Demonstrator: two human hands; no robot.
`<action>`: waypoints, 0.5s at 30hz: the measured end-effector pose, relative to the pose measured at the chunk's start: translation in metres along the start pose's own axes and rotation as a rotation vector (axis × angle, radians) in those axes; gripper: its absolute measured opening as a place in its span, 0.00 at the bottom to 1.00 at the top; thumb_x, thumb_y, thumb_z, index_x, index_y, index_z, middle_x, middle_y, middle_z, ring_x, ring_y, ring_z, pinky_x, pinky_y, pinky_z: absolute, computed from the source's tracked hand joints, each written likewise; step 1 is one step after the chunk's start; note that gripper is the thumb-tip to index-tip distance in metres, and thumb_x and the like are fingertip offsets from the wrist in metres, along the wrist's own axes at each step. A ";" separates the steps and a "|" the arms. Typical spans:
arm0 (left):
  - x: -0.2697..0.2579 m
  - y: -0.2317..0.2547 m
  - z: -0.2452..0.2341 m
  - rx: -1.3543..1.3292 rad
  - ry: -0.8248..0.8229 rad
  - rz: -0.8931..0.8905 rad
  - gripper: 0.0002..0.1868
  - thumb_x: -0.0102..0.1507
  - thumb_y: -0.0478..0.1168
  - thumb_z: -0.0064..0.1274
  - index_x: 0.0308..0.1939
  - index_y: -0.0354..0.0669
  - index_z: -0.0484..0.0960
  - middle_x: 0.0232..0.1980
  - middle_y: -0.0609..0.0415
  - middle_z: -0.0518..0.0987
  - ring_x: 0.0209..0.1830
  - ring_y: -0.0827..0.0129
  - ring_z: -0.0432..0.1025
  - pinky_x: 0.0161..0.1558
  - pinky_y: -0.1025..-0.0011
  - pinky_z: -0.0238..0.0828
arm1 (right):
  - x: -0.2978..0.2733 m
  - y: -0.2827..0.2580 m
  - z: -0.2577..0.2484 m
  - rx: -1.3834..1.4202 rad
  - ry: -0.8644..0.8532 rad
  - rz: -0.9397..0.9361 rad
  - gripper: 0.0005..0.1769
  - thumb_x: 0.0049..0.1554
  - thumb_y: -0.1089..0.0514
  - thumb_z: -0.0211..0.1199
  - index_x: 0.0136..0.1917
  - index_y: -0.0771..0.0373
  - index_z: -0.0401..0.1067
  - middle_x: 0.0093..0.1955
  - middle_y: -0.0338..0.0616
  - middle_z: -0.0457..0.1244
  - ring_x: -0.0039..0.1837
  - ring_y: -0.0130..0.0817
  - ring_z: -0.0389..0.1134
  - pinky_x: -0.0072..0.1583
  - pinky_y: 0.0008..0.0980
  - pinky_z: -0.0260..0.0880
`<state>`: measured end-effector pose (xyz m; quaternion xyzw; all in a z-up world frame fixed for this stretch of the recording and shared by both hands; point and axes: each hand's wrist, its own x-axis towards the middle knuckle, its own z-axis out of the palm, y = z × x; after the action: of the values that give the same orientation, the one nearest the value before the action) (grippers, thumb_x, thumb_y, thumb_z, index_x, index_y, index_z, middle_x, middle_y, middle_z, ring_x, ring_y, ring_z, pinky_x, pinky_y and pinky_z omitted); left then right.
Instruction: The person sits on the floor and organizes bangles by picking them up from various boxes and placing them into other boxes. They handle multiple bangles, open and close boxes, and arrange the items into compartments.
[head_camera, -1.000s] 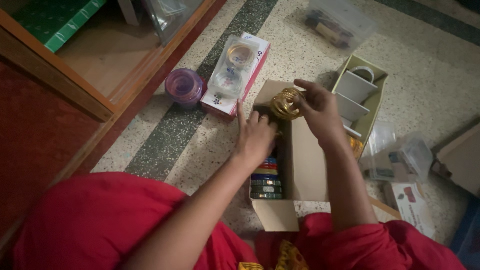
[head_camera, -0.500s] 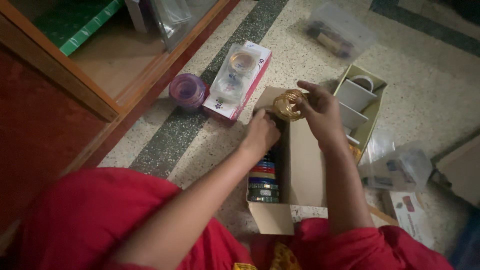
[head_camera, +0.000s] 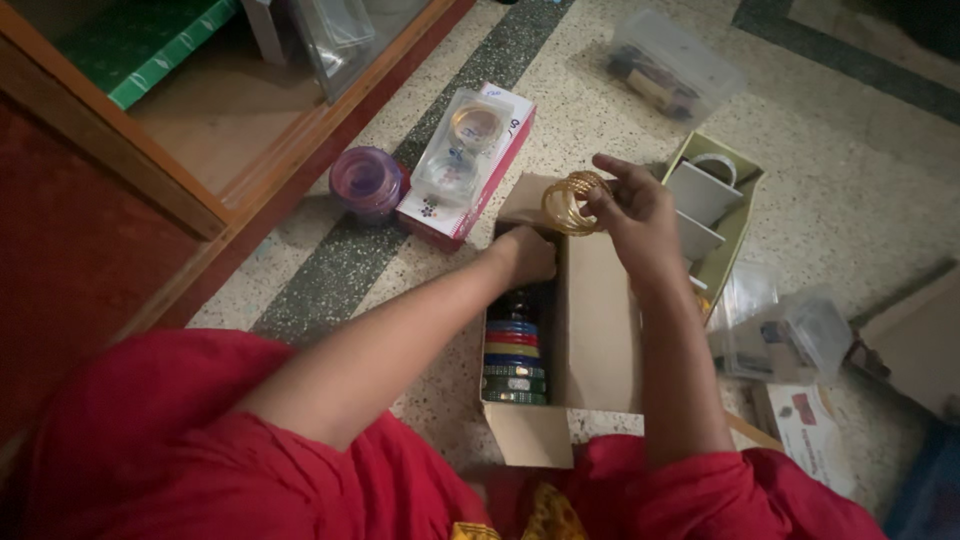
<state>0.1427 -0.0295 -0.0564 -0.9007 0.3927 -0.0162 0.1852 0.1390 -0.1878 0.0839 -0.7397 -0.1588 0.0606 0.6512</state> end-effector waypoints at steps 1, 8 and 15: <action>-0.002 -0.001 -0.006 -0.010 -0.002 -0.032 0.12 0.65 0.36 0.48 0.41 0.46 0.89 0.47 0.53 0.86 0.46 0.61 0.82 0.39 0.59 0.79 | 0.001 -0.001 -0.001 -0.005 -0.012 -0.015 0.25 0.63 0.66 0.61 0.72 0.69 0.66 0.53 0.45 0.69 0.52 0.27 0.70 0.53 0.27 0.73; -0.052 -0.006 -0.059 -0.190 0.172 -0.193 0.09 0.64 0.40 0.52 0.38 0.51 0.88 0.42 0.51 0.85 0.49 0.56 0.78 0.58 0.56 0.72 | 0.001 -0.006 0.001 -0.069 -0.083 -0.035 0.24 0.63 0.65 0.61 0.72 0.67 0.67 0.56 0.48 0.70 0.55 0.30 0.72 0.57 0.29 0.74; -0.103 0.015 -0.064 -0.507 0.204 -0.322 0.16 0.55 0.34 0.55 0.48 0.45 0.83 0.47 0.42 0.81 0.48 0.47 0.76 0.54 0.53 0.71 | -0.010 -0.003 0.020 -0.273 -0.219 -0.008 0.21 0.62 0.62 0.62 0.68 0.67 0.71 0.58 0.51 0.71 0.58 0.35 0.72 0.60 0.33 0.72</action>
<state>0.0500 0.0145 0.0101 -0.9624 0.2533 -0.0370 -0.0907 0.1231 -0.1723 0.0828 -0.8097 -0.2383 0.1162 0.5235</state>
